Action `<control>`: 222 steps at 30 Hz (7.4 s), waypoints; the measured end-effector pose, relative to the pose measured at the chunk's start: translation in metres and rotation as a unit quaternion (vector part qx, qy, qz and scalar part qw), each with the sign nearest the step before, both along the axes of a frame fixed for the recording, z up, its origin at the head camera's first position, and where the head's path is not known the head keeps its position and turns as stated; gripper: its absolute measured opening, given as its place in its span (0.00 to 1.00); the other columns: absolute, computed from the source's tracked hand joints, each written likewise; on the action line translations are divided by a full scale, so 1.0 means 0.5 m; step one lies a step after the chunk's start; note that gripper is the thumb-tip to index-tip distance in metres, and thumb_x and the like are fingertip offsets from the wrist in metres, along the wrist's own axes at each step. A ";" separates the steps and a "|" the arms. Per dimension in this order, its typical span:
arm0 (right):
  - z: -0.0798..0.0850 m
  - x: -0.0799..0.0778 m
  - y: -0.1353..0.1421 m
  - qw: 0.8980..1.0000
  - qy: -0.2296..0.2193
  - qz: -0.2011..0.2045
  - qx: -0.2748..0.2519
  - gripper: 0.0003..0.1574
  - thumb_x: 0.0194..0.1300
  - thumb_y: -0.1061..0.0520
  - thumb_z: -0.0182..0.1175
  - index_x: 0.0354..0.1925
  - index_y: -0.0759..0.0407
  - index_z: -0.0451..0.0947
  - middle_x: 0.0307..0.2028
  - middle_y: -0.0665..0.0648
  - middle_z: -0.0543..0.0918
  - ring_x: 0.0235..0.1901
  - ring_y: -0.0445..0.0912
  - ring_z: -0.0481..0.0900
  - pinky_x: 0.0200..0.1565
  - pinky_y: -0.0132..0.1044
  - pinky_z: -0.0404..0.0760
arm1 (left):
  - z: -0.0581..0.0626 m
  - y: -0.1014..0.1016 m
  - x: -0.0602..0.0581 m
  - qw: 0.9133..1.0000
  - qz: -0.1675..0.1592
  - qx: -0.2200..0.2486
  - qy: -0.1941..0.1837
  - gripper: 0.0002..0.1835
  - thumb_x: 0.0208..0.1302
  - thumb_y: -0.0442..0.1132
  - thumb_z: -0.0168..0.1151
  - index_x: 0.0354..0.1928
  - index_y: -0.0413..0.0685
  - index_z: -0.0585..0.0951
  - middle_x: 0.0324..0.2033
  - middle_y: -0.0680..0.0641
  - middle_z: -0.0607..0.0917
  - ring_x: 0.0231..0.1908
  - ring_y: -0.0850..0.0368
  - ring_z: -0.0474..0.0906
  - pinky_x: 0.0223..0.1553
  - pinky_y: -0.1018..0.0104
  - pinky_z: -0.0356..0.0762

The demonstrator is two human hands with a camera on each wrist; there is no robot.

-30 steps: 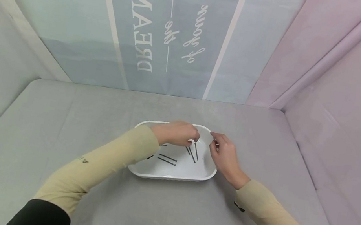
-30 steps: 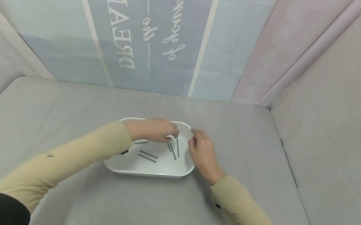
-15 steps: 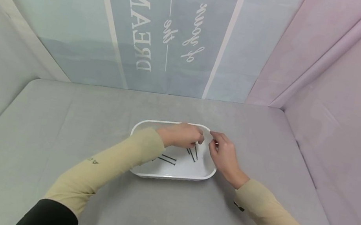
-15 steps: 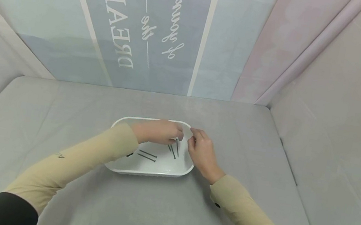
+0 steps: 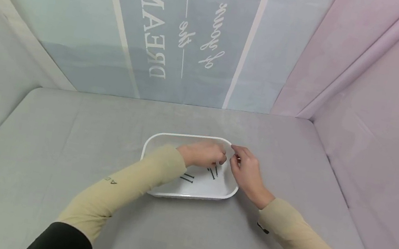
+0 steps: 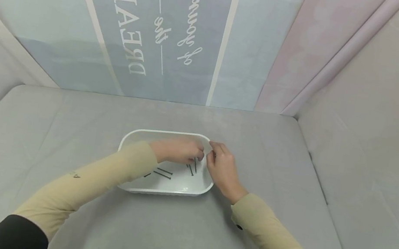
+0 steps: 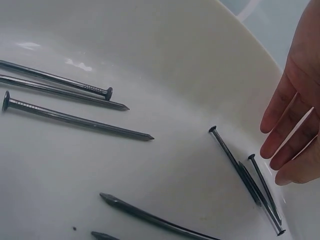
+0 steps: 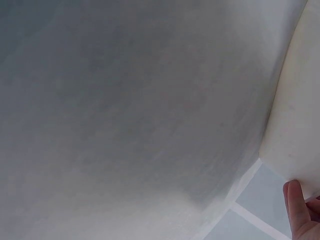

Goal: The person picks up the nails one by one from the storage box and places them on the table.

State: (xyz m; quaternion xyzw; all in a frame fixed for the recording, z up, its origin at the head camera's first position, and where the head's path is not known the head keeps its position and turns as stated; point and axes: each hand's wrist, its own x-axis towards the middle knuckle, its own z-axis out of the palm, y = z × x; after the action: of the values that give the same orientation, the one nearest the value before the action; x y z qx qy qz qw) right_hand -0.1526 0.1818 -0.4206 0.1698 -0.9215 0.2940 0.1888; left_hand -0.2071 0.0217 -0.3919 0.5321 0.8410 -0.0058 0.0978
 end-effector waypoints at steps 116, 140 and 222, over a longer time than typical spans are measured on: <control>0.005 0.005 -0.005 1.000 -0.008 -0.006 0.003 0.19 0.58 0.69 0.49 0.48 0.71 0.75 0.42 0.64 0.79 0.34 0.49 0.80 0.32 0.37 0.80 | 0.089 -0.060 0.012 0.999 -0.008 0.018 0.042 0.11 0.51 0.24 0.54 0.34 0.46 0.79 0.29 0.53 0.78 0.27 0.61 0.73 0.27 0.72 0.70; 0.004 0.007 -0.005 1.000 -0.015 -0.013 0.003 0.20 0.59 0.67 0.48 0.49 0.69 0.75 0.44 0.63 0.79 0.36 0.49 0.80 0.33 0.37 0.81 | 0.134 -0.104 0.039 0.994 0.023 0.105 0.037 0.12 0.48 0.22 0.52 0.27 0.48 0.74 0.23 0.54 0.72 0.24 0.60 0.68 0.24 0.71 0.64; -0.001 0.007 -0.007 0.999 -0.029 -0.027 -0.030 0.19 0.58 0.68 0.50 0.49 0.69 0.75 0.44 0.65 0.80 0.37 0.52 0.81 0.36 0.39 0.81 | 0.150 -0.295 0.077 0.894 0.273 0.354 -0.010 0.11 0.44 0.23 0.57 0.32 0.38 0.78 0.27 0.47 0.79 0.27 0.57 0.76 0.29 0.66 0.75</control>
State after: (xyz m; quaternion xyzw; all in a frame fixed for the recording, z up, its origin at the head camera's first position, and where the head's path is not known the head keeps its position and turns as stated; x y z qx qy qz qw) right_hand -0.1490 0.1783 -0.4212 0.1301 -0.9216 0.3213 0.1746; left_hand -0.1684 -0.1260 -0.3168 0.2805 0.8986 0.3248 -0.0915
